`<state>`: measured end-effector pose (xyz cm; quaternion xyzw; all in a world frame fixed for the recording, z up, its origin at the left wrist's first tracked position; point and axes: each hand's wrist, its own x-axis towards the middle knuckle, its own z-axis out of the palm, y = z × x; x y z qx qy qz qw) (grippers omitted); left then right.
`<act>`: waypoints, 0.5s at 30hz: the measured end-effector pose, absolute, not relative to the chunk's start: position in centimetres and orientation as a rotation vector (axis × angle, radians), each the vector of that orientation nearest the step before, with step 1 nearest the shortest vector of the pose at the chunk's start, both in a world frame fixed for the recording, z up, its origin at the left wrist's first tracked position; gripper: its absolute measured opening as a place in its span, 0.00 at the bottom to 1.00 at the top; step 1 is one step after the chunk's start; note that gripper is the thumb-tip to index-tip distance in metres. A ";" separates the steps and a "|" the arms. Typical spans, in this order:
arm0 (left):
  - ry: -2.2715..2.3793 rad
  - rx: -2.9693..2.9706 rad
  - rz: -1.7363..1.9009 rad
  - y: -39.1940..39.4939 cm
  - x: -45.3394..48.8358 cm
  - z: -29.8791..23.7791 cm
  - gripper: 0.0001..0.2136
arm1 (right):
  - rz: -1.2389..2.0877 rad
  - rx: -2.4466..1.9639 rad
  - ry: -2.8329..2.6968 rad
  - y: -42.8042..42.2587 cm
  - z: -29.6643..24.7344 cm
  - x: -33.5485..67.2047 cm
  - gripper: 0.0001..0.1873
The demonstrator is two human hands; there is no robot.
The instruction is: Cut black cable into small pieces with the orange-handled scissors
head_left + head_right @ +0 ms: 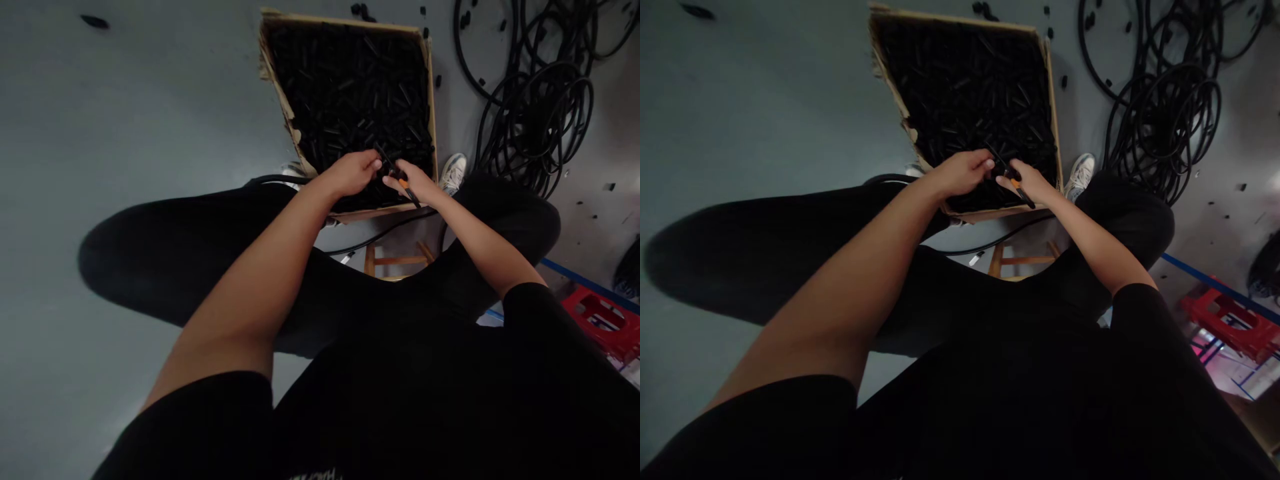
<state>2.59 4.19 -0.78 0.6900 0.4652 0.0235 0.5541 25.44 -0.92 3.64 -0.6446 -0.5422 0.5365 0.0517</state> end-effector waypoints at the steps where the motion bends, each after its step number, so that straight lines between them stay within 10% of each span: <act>1: 1.082 1.626 0.040 4.3 2.5 -0.7 0.16 | 1.615 -1.967 -1.671 -0.9 3.7 25.5 0.33; 15: 1.342 1.608 0.050 5.0 1.5 -0.9 0.24 | 1.741 -2.027 -1.382 -1.8 3.2 25.2 0.22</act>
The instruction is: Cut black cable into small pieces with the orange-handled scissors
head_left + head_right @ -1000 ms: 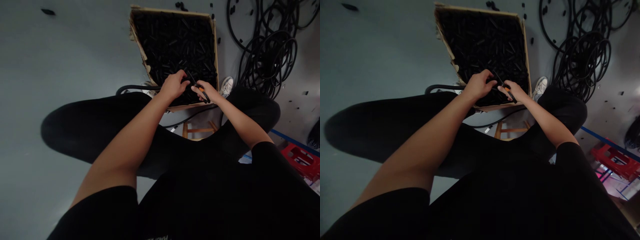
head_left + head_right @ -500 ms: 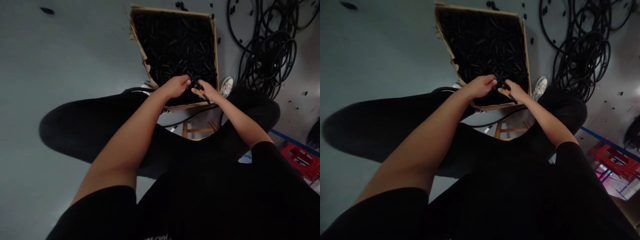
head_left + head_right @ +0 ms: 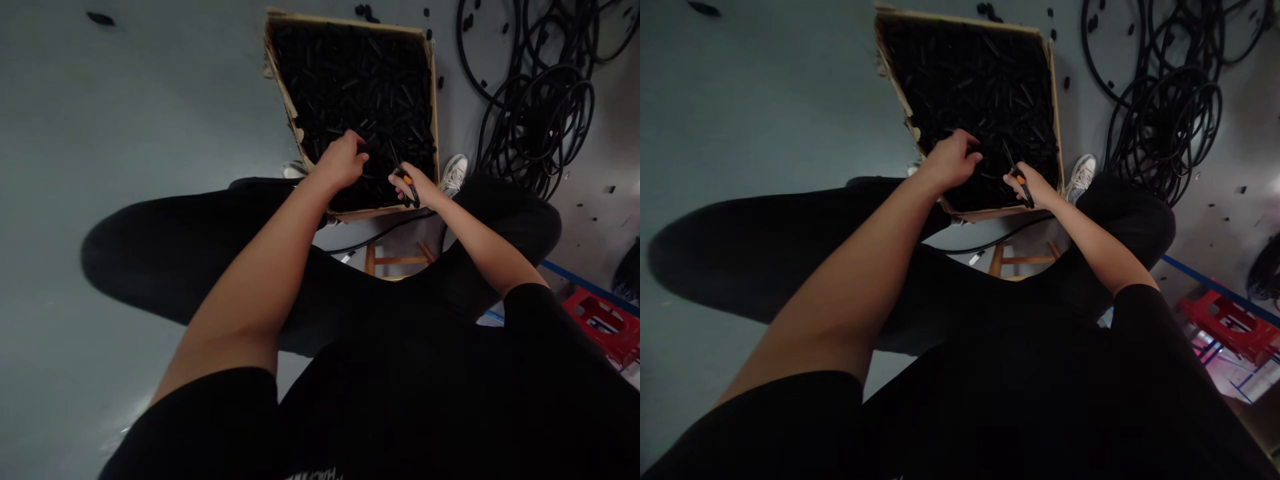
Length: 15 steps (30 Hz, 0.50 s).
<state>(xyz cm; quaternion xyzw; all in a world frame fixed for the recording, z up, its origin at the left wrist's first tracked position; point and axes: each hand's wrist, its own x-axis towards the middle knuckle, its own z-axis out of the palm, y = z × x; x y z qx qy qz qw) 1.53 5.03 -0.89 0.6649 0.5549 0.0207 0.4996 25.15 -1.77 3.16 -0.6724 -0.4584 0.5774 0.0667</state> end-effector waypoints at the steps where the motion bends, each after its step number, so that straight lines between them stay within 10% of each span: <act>1: 1.375 1.588 0.096 5.0 1.5 -1.0 0.26 | 1.754 -2.001 -1.378 -1.9 3.0 25.1 0.20; 15: 1.371 1.553 0.141 3.7 3.0 -0.7 0.23 | 1.742 -2.054 -1.426 -1.8 4.4 24.1 0.30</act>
